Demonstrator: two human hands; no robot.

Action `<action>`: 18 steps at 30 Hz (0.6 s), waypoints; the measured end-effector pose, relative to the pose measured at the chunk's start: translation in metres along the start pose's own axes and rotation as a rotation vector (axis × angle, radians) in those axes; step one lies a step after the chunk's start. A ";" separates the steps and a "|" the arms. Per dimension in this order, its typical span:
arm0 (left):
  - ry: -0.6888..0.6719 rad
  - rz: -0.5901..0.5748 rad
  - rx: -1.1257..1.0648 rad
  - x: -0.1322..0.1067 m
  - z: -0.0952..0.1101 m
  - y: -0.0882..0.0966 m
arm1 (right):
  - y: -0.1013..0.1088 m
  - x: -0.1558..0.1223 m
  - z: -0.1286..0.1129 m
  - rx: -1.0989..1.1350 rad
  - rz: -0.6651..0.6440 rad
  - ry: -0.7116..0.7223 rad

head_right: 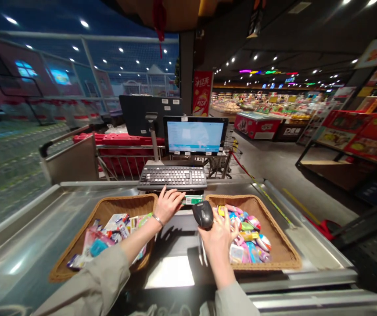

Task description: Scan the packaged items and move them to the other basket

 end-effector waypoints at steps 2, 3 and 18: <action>-0.018 0.003 -0.017 0.005 0.006 -0.003 | 0.004 0.002 0.006 -0.021 0.015 -0.024; -0.026 0.003 -0.026 0.007 0.009 -0.005 | 0.006 0.002 0.009 -0.026 0.021 -0.040; -0.161 0.006 -0.144 0.043 0.056 -0.042 | 0.017 0.000 0.071 -0.092 0.106 -0.228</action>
Point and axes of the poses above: each hand's wrist, its own x-axis towards the middle knuckle, its own y-axis out of the back of the hand, z = x × y, the point moved 1 cm from there along x, towards the middle knuckle, and after that the axes turned 5 degrees about -x, right-handed, at the moved point
